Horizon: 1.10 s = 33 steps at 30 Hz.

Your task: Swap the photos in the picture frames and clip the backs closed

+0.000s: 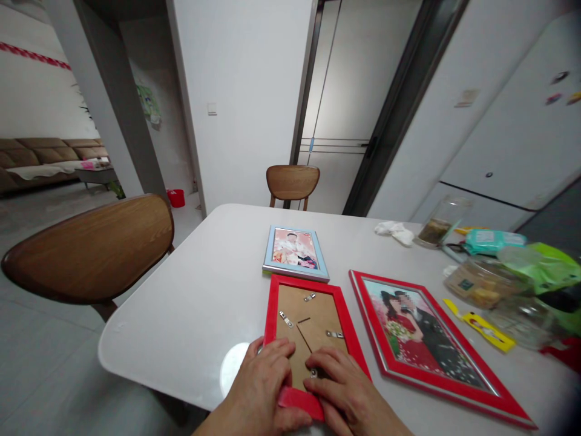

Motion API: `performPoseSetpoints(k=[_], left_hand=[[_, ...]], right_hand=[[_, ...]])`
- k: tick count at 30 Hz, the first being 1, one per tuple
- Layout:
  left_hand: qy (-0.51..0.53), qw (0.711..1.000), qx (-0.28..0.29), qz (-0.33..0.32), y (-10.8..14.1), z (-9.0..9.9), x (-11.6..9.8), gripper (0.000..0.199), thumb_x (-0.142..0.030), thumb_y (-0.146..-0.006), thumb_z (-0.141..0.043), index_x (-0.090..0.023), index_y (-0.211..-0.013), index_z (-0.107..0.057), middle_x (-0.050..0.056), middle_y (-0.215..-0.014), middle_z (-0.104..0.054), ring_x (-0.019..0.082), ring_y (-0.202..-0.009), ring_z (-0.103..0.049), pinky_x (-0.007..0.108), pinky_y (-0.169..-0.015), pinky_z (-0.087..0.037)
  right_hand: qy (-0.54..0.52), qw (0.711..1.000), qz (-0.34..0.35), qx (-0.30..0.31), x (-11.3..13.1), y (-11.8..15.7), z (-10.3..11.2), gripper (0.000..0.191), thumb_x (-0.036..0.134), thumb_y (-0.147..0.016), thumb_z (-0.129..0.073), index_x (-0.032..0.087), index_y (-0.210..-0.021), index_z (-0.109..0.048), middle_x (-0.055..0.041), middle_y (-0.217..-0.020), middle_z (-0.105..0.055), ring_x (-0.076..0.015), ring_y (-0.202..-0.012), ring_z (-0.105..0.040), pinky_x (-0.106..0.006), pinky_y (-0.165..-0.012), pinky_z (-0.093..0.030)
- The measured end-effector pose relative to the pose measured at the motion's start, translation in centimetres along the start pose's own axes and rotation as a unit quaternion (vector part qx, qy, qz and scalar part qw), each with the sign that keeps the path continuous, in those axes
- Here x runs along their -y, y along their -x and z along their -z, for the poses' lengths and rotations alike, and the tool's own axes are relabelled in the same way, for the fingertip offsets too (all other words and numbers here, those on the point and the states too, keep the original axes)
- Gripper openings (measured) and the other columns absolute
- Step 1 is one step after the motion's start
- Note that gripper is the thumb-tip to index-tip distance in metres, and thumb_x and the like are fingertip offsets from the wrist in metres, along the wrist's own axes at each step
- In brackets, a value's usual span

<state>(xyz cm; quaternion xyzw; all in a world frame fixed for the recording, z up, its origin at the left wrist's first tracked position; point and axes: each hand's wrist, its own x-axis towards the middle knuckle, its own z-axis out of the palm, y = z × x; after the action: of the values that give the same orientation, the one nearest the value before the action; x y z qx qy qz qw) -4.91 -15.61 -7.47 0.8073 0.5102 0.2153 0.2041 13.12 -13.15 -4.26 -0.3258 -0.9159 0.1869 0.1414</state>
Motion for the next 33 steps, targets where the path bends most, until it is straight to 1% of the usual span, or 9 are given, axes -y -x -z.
performPoseSetpoints(k=[7,10,13,17,20,25,28,31,33], left_hand=[[0.0,1.0,-0.015,-0.011,-0.2,-0.1,0.0,0.038,-0.042,-0.053,-0.072,-0.018,-0.075,-0.055,0.009,-0.116,-0.052,0.025,-0.109,-0.044,0.046,-0.094,-0.025],[-0.001,0.999,-0.037,-0.027,-0.3,-0.4,0.2,0.039,-0.043,-0.051,-0.073,-0.018,-0.074,-0.055,0.009,-0.112,-0.055,0.025,-0.106,-0.047,0.046,-0.093,-0.027],[-0.003,0.998,-0.055,-0.041,-0.2,-0.7,0.6,0.04,-0.047,-0.05,-0.072,-0.018,-0.072,-0.056,0.008,-0.11,-0.056,0.025,-0.103,-0.049,0.045,-0.092,-0.03],[-0.003,0.997,-0.058,-0.06,-0.2,-1.0,1.2,0.043,-0.052,-0.051,-0.069,-0.018,-0.073,-0.056,0.008,-0.108,-0.058,0.025,-0.101,-0.051,0.045,-0.092,-0.031],[-0.001,0.996,-0.063,-0.065,-0.2,-1.2,1.4,0.043,-0.052,-0.05,-0.069,-0.018,-0.072,-0.056,0.007,-0.106,-0.059,0.025,-0.101,-0.051,0.045,-0.092,-0.031],[-0.005,0.994,-0.081,-0.072,-0.3,-1.6,1.6,0.044,-0.055,-0.05,-0.068,-0.018,-0.071,-0.055,0.007,-0.104,-0.06,0.024,-0.099,-0.053,0.044,-0.091,-0.033],[-0.024,0.99,-0.098,-0.1,-0.3,-1.4,1.7,0.042,-0.057,-0.057,-0.063,-0.018,-0.07,-0.055,0.007,-0.1,-0.062,0.023,-0.096,-0.055,0.042,-0.09,-0.035],[-0.051,0.984,-0.11,-0.127,-0.3,-1.1,1.9,0.036,-0.053,-0.063,-0.06,-0.019,-0.071,-0.053,0.006,-0.1,-0.062,0.021,-0.095,-0.056,0.04,-0.089,-0.037],[-0.064,0.983,-0.109,-0.136,-0.3,-0.9,1.9,0.031,-0.048,-0.065,-0.061,-0.019,-0.072,-0.051,0.004,-0.101,-0.062,0.02,-0.096,-0.056,0.04,-0.088,-0.039]], right_hand=[[-0.01,0.999,0.004,-0.036,-1.2,-0.5,-0.5,0.029,0.013,-0.074,-0.039,0.022,-0.091,-0.06,-0.0066,-0.091,-0.058,-0.0181,-0.087,-0.049,-0.034,-0.075,-0.041],[-0.018,0.995,-0.06,-0.074,-1.6,-2.5,-0.7,0.03,0.016,-0.078,-0.036,0.019,-0.099,-0.057,-0.0087,-0.094,-0.057,-0.0173,-0.086,-0.05,-0.032,-0.075,-0.041],[0.016,0.991,-0.11,-0.079,-2.0,-5.2,-1.0,0.028,0.017,-0.079,-0.036,0.016,-0.093,-0.06,-0.0092,-0.088,-0.057,-0.0173,-0.083,-0.05,-0.03,-0.074,-0.04],[0.081,0.99,-0.104,-0.058,-2.5,-7.5,-1.8,0.026,0.016,-0.08,-0.036,0.016,-0.077,-0.062,-0.0066,-0.078,-0.055,-0.0155,-0.075,-0.048,-0.027,-0.069,-0.036],[0.083,0.992,-0.084,-0.047,-2.5,-7.6,-2.2,0.024,0.017,-0.08,-0.039,0.017,-0.071,-0.061,-0.0042,-0.075,-0.054,-0.0142,-0.073,-0.045,-0.025,-0.066,-0.033],[0.048,0.994,-0.084,-0.048,-1.8,-7.0,-2.0,0.025,0.015,-0.079,-0.039,0.022,-0.082,-0.063,-0.0031,-0.078,-0.056,-0.0149,-0.077,-0.045,-0.026,-0.069,-0.032],[0.025,0.994,-0.086,-0.062,-1.7,-7.0,-1.9,0.027,0.014,-0.079,-0.039,0.023,-0.084,-0.064,-0.0035,-0.08,-0.058,-0.016,-0.08,-0.046,-0.028,-0.072,-0.033],[-0.005,0.993,-0.087,-0.083,-2.9,-7.1,-1.6,0.027,0.014,-0.078,-0.039,0.021,-0.089,-0.062,-0.004,-0.085,-0.06,-0.0155,-0.083,-0.049,-0.026,-0.076,-0.035],[0.008,0.986,-0.117,-0.116,-4.3,-7.1,-1.1,0.027,0.017,-0.078,-0.039,0.017,-0.093,-0.061,-0.0065,-0.09,-0.061,-0.0155,-0.085,-0.051,-0.025,-0.077,-0.036]])
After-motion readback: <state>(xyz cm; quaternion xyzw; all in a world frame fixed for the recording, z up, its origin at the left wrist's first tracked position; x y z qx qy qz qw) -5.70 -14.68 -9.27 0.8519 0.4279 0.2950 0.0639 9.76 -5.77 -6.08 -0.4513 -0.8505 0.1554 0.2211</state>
